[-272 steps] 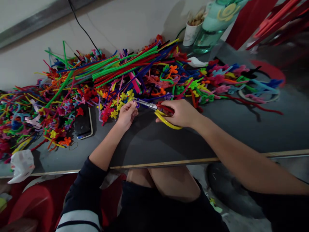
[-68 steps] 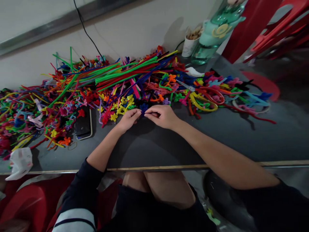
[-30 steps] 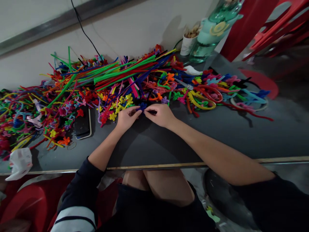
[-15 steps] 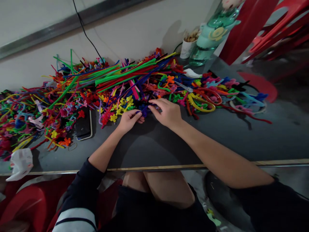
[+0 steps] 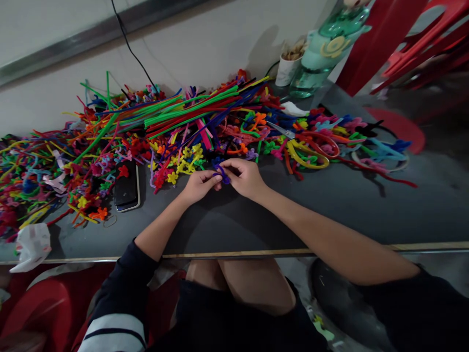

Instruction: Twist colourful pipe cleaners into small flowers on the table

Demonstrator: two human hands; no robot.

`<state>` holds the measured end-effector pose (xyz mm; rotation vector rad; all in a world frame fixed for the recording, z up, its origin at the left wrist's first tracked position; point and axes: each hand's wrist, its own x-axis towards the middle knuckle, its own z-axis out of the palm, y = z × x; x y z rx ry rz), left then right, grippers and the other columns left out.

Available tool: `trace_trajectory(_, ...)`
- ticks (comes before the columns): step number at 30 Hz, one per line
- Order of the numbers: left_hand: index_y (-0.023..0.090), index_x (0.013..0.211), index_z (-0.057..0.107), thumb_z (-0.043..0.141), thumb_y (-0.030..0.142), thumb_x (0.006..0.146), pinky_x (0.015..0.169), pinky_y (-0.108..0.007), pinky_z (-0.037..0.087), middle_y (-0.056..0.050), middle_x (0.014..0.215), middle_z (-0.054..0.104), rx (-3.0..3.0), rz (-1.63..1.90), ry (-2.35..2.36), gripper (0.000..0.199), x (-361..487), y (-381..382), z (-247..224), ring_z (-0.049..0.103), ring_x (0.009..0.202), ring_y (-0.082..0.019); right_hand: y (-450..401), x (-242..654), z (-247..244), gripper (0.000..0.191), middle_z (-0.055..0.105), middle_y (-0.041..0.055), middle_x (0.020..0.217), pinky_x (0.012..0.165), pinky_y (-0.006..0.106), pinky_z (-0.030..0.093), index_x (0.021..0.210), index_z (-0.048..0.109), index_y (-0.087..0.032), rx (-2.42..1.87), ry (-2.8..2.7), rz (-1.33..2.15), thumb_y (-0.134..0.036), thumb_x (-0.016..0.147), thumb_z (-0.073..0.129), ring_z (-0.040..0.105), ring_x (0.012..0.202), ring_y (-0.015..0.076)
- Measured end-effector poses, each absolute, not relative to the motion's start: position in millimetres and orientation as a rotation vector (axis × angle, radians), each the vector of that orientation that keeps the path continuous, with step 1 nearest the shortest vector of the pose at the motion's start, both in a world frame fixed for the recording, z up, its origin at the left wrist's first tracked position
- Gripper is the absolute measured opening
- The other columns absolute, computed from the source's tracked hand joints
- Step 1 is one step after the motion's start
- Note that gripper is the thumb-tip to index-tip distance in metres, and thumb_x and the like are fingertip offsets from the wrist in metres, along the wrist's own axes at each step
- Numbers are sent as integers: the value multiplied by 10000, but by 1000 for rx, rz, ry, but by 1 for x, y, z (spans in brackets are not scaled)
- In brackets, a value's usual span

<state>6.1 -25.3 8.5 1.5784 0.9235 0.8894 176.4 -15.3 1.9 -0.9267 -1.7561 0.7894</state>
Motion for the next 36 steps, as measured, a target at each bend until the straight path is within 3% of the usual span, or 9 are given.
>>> trace_trajectory(4, 148, 617, 608, 587, 668, 789, 595, -229, 452, -5, 571, 594, 1623, 947, 1001, 547, 6, -26, 11, 526, 539, -84, -14, 182, 7, 191, 730, 80, 919, 769, 348, 525, 902, 683, -196, -866, -1898, 651, -262, 907, 504, 674, 850, 203)
trace_trajectory(8, 154, 622, 598, 594, 685, 771, 555, -231, 438, 1, 547, 571, 1589, 961, 1049, 552, 6, -26, 13, 510, 510, -85, -15, 185, 10, 222, 719, 85, 930, 722, 331, 517, 961, 685, -188, -870, -1970, 610, -246, 903, 480, 663, 827, 201)
trace_trajectory(15, 155, 634, 577, 614, 678, 760, 543, -223, 421, 18, 550, 540, 1544, 970, 1021, 540, 5, -24, 13, 486, 499, -72, -12, 183, 6, 277, 746, 92, 970, 710, 330, 541, 969, 728, -174, -958, -1800, 840, -376, 867, 569, 687, 857, 217)
trace_trajectory(20, 153, 634, 579, 620, 681, 753, 554, -225, 410, 15, 554, 548, 1556, 905, 983, 542, 3, -24, 12, 487, 520, -78, -5, 185, 2, 310, 760, 72, 840, 685, 336, 550, 898, 757, -171, -965, -1771, 956, -443, 838, 621, 697, 741, 208)
trace_trajectory(23, 149, 646, 591, 644, 629, 770, 551, -226, 395, 20, 542, 523, 1480, 914, 933, 499, 1, -25, 13, 476, 518, -75, 0, 191, 5, 293, 766, 66, 857, 688, 333, 558, 907, 771, -186, -960, -1760, 943, -435, 836, 633, 706, 745, 207)
trace_trajectory(30, 166, 569, 508, 719, 481, 740, 492, -218, 346, 75, 461, 290, 1112, 1122, 832, 416, -1, -22, 17, 378, 446, -55, -5, 199, 16, 243, 778, 56, 862, 596, 293, 536, 905, 795, -213, -1000, -1842, 711, -400, 849, 651, 716, 692, 202)
trace_trajectory(36, 140, 584, 550, 743, 487, 726, 517, -222, 354, 61, 472, 365, 1224, 871, 762, 421, -5, -25, 19, 448, 476, -67, -9, 198, 12, 231, 781, 25, 855, 650, 252, 532, 875, 785, -234, -948, -1908, 352, -372, 895, 601, 733, 731, 172)
